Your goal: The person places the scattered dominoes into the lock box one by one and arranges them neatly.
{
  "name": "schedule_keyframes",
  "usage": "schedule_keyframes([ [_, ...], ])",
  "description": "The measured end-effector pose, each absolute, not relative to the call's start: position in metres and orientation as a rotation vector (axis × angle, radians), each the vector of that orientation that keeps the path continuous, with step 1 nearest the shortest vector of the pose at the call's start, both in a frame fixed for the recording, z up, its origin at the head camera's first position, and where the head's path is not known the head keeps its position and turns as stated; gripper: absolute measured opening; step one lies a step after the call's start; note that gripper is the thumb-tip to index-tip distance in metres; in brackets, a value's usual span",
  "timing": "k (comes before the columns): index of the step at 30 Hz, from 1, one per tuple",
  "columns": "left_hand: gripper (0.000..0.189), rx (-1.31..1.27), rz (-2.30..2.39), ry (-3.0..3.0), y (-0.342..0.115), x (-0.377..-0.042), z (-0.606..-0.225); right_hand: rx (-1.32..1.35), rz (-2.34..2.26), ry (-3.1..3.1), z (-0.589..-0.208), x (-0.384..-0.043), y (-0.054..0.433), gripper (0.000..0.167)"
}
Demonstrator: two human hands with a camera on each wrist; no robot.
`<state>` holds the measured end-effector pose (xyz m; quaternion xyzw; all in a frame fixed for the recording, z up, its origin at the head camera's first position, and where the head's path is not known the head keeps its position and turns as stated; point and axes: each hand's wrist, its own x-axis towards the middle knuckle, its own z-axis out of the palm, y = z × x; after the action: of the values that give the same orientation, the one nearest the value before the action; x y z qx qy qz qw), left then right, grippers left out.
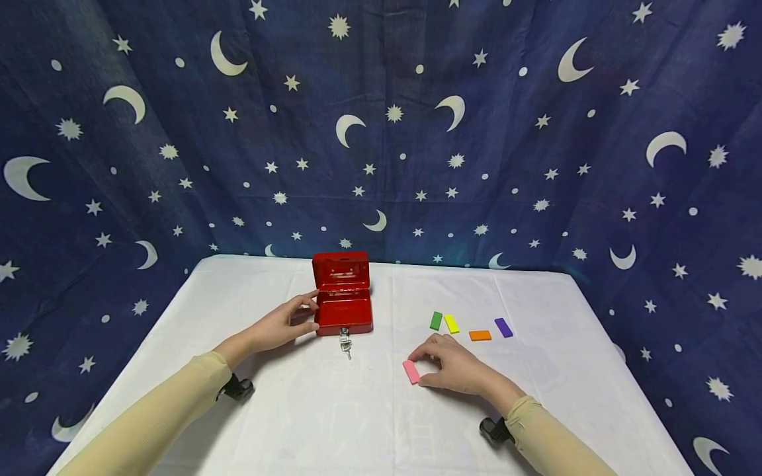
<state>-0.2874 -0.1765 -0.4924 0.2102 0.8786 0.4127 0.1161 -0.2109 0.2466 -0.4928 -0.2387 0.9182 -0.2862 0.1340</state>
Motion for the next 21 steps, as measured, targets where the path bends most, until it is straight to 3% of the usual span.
schedule_keyframes([
  [21,0.042,0.628,1.224,2.56,-0.1764,-0.2864,-0.4927,-0.581,-0.793,2.822,-0.4974,-0.2021,0.2413,0.045],
])
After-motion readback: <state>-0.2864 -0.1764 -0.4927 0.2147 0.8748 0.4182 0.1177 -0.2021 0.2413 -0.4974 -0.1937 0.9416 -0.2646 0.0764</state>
